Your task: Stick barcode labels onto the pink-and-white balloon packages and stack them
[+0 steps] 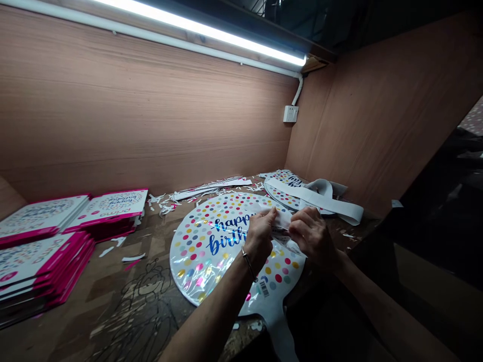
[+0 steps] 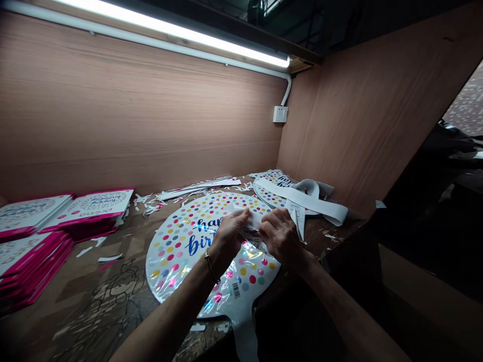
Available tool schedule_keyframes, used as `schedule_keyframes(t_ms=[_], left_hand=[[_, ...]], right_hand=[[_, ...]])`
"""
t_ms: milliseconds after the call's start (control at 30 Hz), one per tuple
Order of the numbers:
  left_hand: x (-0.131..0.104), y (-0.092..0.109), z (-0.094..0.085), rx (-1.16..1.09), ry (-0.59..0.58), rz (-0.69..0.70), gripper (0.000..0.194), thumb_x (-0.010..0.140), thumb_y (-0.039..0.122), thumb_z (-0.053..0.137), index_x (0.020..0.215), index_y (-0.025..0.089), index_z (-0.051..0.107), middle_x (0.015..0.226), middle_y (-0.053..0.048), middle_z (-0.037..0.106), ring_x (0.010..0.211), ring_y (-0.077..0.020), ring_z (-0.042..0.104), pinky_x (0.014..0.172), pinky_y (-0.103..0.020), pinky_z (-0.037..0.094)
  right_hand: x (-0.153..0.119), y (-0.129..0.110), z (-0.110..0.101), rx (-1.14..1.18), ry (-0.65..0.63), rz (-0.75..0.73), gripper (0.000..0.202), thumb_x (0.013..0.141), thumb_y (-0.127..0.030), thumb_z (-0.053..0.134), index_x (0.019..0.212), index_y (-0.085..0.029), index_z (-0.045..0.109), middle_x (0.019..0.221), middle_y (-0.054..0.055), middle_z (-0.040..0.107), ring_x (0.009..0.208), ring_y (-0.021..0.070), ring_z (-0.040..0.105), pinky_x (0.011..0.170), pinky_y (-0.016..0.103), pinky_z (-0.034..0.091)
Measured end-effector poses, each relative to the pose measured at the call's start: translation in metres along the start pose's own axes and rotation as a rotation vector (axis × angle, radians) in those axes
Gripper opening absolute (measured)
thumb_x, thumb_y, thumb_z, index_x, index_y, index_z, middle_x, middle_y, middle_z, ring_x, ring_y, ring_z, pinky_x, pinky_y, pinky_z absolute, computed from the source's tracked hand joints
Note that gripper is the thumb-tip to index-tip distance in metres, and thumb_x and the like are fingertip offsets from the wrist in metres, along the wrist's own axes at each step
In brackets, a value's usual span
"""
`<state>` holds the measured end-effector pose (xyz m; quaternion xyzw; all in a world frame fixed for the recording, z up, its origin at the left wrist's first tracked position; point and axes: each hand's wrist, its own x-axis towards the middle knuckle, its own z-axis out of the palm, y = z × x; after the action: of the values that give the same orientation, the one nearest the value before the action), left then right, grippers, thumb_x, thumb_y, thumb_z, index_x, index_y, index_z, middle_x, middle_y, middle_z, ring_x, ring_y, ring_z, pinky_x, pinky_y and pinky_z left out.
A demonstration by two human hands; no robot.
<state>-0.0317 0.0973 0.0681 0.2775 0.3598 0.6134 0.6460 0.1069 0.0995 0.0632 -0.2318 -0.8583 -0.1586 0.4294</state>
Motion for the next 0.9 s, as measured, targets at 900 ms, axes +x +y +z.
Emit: schedule_keyframes(t_ms=[900], left_hand=[[0.021,0.024,-0.009,-0.195,0.264,0.008,0.019,0.083,0.005,0.048,0.070,0.012,0.059,0.057,0.001,0.062,0.048,-0.0087,0.059,0.050,-0.016,0.050]], right_hand=[[-0.166,0.078,-0.081,0.471,0.747,1.577,0.028,0.045,-0.024,0.078,0.063,-0.013,0.059,0.056,-0.001,0.057,0.051,0.0119,0.054,0.047,0.024,0.045]])
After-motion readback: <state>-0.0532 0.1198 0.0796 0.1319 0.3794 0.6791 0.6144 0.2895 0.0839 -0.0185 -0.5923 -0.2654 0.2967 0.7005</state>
